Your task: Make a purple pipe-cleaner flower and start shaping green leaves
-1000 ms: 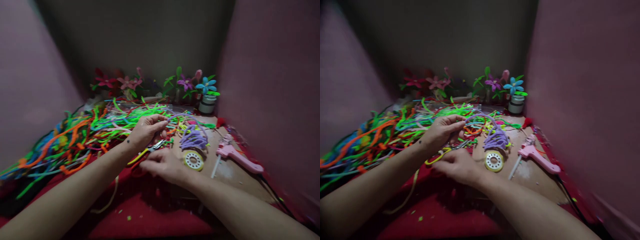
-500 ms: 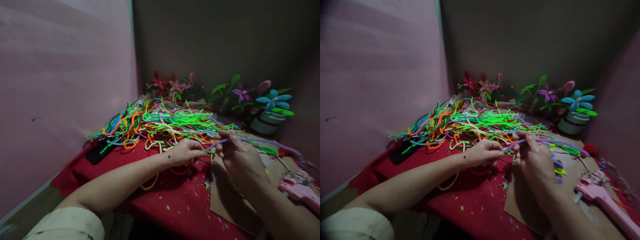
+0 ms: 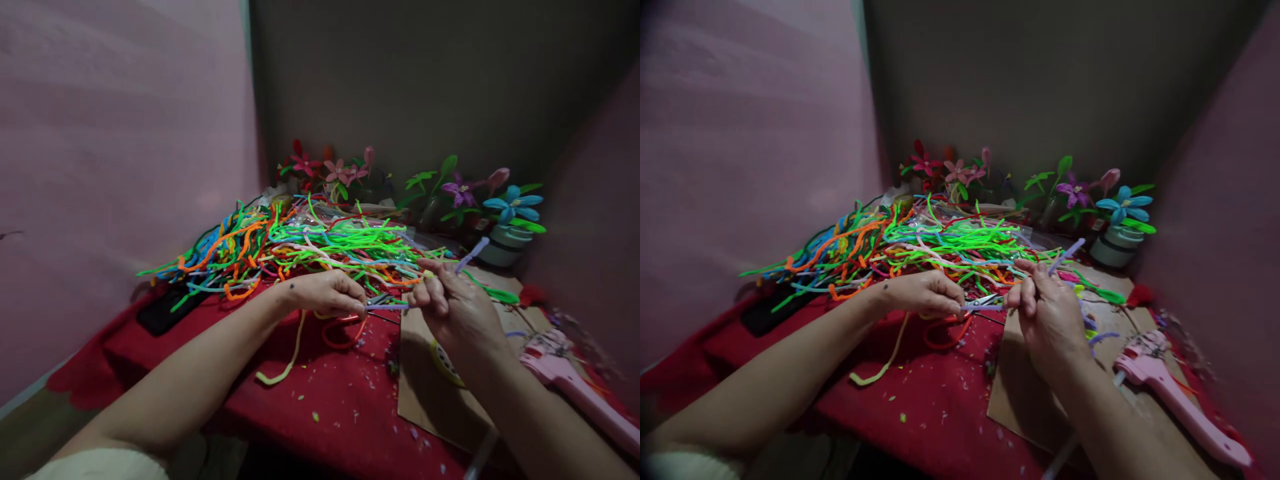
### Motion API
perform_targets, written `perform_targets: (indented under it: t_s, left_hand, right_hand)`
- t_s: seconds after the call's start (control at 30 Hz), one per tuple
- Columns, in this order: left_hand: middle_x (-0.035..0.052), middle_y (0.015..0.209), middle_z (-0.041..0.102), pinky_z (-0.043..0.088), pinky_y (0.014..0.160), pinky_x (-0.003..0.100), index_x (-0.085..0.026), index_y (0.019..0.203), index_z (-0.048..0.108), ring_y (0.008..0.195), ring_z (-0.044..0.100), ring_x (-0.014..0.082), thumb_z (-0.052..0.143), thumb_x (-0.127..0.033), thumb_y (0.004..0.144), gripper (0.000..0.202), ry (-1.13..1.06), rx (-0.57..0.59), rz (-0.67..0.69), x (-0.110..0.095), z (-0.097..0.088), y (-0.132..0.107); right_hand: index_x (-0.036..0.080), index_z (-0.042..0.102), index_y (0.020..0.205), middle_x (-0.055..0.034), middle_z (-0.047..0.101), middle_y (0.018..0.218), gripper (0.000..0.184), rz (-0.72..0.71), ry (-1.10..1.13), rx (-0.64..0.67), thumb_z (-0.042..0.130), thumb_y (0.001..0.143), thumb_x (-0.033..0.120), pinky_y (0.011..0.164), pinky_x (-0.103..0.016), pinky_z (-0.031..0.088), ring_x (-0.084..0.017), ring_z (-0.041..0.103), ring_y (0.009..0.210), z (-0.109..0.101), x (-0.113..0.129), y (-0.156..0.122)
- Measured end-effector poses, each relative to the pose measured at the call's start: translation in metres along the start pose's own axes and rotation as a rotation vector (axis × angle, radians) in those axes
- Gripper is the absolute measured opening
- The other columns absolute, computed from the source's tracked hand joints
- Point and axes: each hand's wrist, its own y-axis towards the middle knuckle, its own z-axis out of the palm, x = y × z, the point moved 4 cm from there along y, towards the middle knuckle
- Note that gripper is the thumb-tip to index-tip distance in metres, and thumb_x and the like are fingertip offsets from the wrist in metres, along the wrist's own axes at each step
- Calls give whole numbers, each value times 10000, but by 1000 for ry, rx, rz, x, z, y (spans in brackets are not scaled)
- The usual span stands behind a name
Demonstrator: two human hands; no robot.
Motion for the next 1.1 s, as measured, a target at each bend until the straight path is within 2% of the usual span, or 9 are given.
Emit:
perform_targets:
  t_s: [0.07, 0.13, 0.37, 0.5, 0.6, 0.7, 0.77, 0.93, 1.1]
  left_hand:
    - [-62, 471, 401, 251, 389, 180, -123, 763, 608, 399, 332, 50, 581, -351, 780, 230, 12, 39, -21, 0, -1, -3]
    - [-50, 467, 432, 266, 394, 175, -121, 708, 596, 403, 362, 53, 573, -339, 788, 233, 50, 3, -32, -1, -6, -5]
    - [-23, 542, 536, 296, 386, 165, -108, 807, 646, 402, 412, 46, 599, -314, 774, 214, 38, -223, 29, -3, -24, -8]
    - [-23, 547, 548, 318, 397, 160, -109, 766, 638, 406, 429, 41, 603, -296, 772, 190, -56, -313, 77, -7, -22, -6]
    - [-23, 554, 565, 340, 404, 163, -116, 792, 638, 409, 440, 45, 620, -287, 757, 175, -50, -401, 77, -10, -16, -5]
    - [-28, 570, 557, 353, 439, 163, -124, 797, 643, 458, 454, 51, 636, -284, 745, 169, 17, -449, 98, -14, -10, -4]
    - [-33, 562, 537, 334, 446, 161, -122, 776, 651, 479, 445, 51, 641, -298, 742, 180, 68, -458, 123, -16, -6, -2]
    - [-44, 516, 515, 310, 419, 166, -117, 789, 645, 428, 419, 45, 578, -310, 793, 205, -1, -402, 142, -15, -1, 0]
    - [-46, 501, 517, 311, 378, 158, -123, 684, 593, 388, 418, 40, 599, -296, 774, 196, -200, -412, 129, -9, 0, 2]
  right_hand:
    - [130, 637, 833, 88, 335, 311, 255, 64, 45, 66, 642, 758, 374, 384, -195, 329, -72, 348, 331, 4, -2, -2]
    - [116, 636, 826, 89, 333, 307, 268, 87, 44, 78, 653, 748, 372, 349, -183, 259, -60, 298, 311, 5, -4, -2]
    - [114, 623, 802, 91, 339, 319, 291, 120, -18, 43, 678, 702, 382, 343, -170, 243, -62, 340, 330, 4, -7, 2]
    - [140, 618, 827, 44, 534, 502, 286, 280, -108, 69, 734, 627, 306, 320, -144, 200, -54, 437, 392, 4, -14, -2]
    - [126, 636, 825, -19, 645, 680, 274, 390, -187, 209, 737, 625, 284, 315, -150, 202, -38, 449, 390, 10, -22, -10]
    - [108, 653, 745, 9, 588, 537, 221, 409, -242, 360, 709, 662, 305, 314, -164, 180, -19, 359, 325, 17, -28, -19]
    - [120, 652, 714, 36, 541, 456, 210, 412, -256, 392, 699, 669, 320, 307, -173, 159, -15, 293, 291, 20, -30, -22]
    - [139, 657, 693, 83, 403, 312, 184, 382, -328, 291, 705, 640, 308, 297, -182, 148, -39, 268, 271, 17, -31, -19]
    - [140, 669, 649, 105, 320, 316, 159, 354, -336, 246, 722, 594, 280, 329, -194, 120, -25, 195, 306, 16, -29, -18]
